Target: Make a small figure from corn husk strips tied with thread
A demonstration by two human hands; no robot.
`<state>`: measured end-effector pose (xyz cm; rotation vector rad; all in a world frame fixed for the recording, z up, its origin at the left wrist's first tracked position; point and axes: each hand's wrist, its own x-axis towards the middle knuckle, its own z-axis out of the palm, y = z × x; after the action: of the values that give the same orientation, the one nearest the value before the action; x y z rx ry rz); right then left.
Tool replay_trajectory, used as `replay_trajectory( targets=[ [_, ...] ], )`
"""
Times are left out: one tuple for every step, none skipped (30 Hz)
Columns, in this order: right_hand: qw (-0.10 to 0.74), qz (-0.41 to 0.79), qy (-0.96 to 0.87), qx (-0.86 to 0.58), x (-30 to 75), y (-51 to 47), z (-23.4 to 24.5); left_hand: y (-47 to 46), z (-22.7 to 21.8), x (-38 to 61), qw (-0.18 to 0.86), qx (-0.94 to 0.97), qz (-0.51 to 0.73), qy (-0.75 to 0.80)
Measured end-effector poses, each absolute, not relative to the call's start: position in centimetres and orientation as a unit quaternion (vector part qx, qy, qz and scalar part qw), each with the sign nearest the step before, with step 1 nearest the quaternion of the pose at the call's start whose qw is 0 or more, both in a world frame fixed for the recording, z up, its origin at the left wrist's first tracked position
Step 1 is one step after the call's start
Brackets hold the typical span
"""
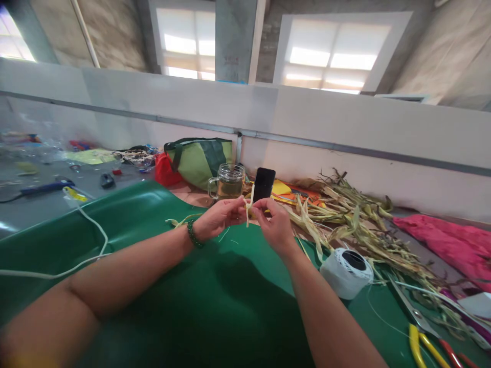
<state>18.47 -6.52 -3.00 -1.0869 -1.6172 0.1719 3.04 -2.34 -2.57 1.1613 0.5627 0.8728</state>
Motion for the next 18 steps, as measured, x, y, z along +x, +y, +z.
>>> replay_trajectory(
  targets=[
    [0.556,0.064,-0.689,-0.460,18.4,-6.5,-3.1,-2.5,-2.6,3.1,0.703,0.545,0.388,0.243],
    [0.550,0.060,-0.695,-0.460,18.3,-6.6,-3.1,-2.6,-2.7,3.1,0.689,0.567,0.388,0.230],
    [0.542,0.062,-0.701,-0.459,18.2,-6.6,-3.1,-2.6,-2.7,3.1,0.673,0.587,0.395,0.218],
    [0.533,0.067,-0.709,-0.457,18.2,-6.7,-3.0,-2.6,-2.7,3.1,0.654,0.605,0.404,0.210],
    [0.526,0.073,-0.714,-0.456,18.2,-6.8,-2.9,-2.6,-2.7,3.0,0.634,0.622,0.410,0.205],
    [0.526,0.078,-0.714,-0.456,18.4,-6.9,-2.8,-2.5,-2.6,2.9,0.616,0.641,0.409,0.205],
    [0.529,0.083,-0.709,-0.459,18.6,-7.0,-2.7,-2.3,-2.6,2.8,0.599,0.660,0.403,0.207],
    [0.536,0.088,-0.701,-0.463,18.8,-7.0,-2.6,-2.2,-2.5,2.7,0.583,0.679,0.393,0.212],
    [0.539,0.091,-0.694,-0.468,19.1,-7.0,-2.4,-2.0,-2.5,2.6,0.567,0.697,0.381,0.216],
    [0.538,0.089,-0.692,-0.472,19.4,-7.0,-2.3,-1.9,-2.4,2.5,0.554,0.715,0.367,0.218],
    [0.528,0.085,-0.700,-0.473,19.6,-7.0,-2.2,-1.9,-2.3,2.4,0.541,0.732,0.353,0.218],
    [0.507,0.077,-0.717,-0.472,19.8,-7.0,-2.1,-1.9,-2.1,2.4,0.528,0.749,0.338,0.214],
    [0.481,0.064,-0.737,-0.471,20.0,-7.0,-2.0,-2.0,-2.0,2.4,0.513,0.766,0.326,0.210],
    [0.455,0.048,-0.753,-0.473,20.1,-7.0,-1.9,-2.2,-1.9,2.3,0.495,0.782,0.316,0.208],
    [0.433,0.029,-0.764,-0.477,20.1,-7.0,-1.9,-2.3,-1.8,2.3,0.472,0.798,0.312,0.207],
    [0.417,0.009,-0.770,-0.483,20.2,-7.1,-1.8,-2.4,-1.6,2.3,0.444,0.814,0.312,0.209],
    [0.407,-0.010,-0.772,-0.488,20.2,-7.2,-1.8,-2.5,-1.6,2.3,0.413,0.828,0.315,0.212],
    [0.403,-0.026,-0.771,-0.492,20.3,-7.2,-1.8,-2.6,-1.5,2.3,0.385,0.840,0.317,0.215]
  ],
)
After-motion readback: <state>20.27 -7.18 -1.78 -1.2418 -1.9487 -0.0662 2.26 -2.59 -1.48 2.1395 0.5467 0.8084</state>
